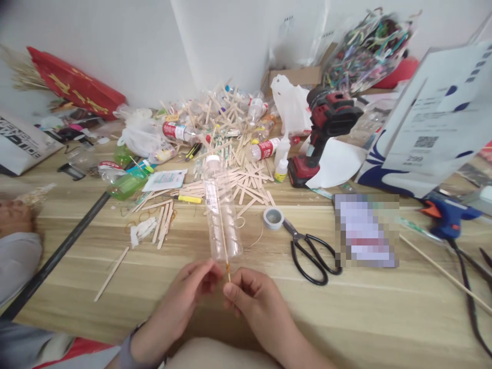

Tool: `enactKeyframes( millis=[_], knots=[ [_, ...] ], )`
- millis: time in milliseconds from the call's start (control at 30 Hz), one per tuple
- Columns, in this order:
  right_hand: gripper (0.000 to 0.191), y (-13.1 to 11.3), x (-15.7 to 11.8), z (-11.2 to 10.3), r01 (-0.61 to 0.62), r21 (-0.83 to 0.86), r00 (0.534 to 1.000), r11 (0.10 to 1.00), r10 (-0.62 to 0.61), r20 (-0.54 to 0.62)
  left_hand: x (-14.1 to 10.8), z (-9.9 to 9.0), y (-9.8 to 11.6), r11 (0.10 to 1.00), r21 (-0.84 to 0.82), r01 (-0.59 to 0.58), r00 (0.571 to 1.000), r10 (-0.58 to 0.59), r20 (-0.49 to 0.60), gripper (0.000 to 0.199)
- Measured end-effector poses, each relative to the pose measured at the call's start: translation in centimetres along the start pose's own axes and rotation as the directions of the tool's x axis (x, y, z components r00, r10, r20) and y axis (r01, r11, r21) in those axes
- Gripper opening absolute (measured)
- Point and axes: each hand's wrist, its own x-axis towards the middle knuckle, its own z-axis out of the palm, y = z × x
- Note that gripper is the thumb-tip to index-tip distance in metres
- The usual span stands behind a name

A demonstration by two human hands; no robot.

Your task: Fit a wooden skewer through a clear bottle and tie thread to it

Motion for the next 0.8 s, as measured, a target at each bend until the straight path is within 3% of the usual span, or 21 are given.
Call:
enactKeyframes(
  millis=[33,100,167,267,367,433,500,567,633,700,800],
  knots=[
    [0.05,-0.1,0.0,0.0,-0.001,-0.009,1.0,1.0,0.001,0.007,0.4,-0.6,0.2,0.998,0.034,-0.043,0.997,0.045,-0.056,0.032],
    [0.051,0.0,-0.1,0.1,-0.008,-0.008,0.999,1.0,0.008,0.039,1.3,-1.5,0.8,0.989,-0.047,-0.137,0.983,0.13,-0.127,0.028],
    [0.052,0.2,-0.1,0.4,-0.021,0.006,0.996,1.0,0.02,0.084,2.5,-1.8,1.8,0.959,-0.22,-0.181,0.983,0.182,-0.015,0.035],
    [0.053,0.8,-0.1,1.0,-0.074,-0.003,0.98,0.997,0.074,0.183,4.0,-1.2,3.4,0.905,-0.41,-0.111,0.961,0.203,0.19,0.057],
    [0.051,1.2,-0.2,0.9,-0.134,-0.067,0.953,0.989,0.147,0.265,4.7,-0.4,4.5,0.898,-0.437,-0.055,0.967,0.157,0.199,0.05],
    [0.049,1.1,-0.1,0.1,-0.116,-0.11,0.956,0.987,0.141,0.256,4.6,-0.2,4.8,0.896,-0.441,-0.054,0.975,0.142,0.17,0.045],
    [0.048,0.5,0.4,-1.1,-0.041,-0.161,0.984,0.986,0.067,0.163,4.4,-0.1,4.7,0.889,-0.455,-0.053,0.979,0.136,0.152,0.044],
    [0.043,-0.3,1.1,-2.2,0.056,-0.242,0.998,0.969,-0.059,-0.007,4.1,0.0,4.5,0.887,-0.46,-0.033,0.98,0.12,0.161,0.045],
    [0.038,-1.4,2.3,-2.9,0.139,-0.338,0.965,0.931,-0.204,-0.163,3.9,0.1,4.4,0.889,-0.457,-0.017,0.978,0.11,0.178,0.045],
    [0.047,-2.4,3.7,-3.0,0.201,-0.375,0.94,0.905,-0.287,-0.187,3.7,0.4,4.5,0.891,-0.455,-0.007,0.972,0.112,0.206,0.045],
    [0.052,-3.3,5.8,-2.3,0.304,-0.3,0.939,0.904,-0.338,-0.069,3.6,0.8,4.8,0.895,-0.446,0.019,0.962,0.105,0.252,0.048]
  ],
)
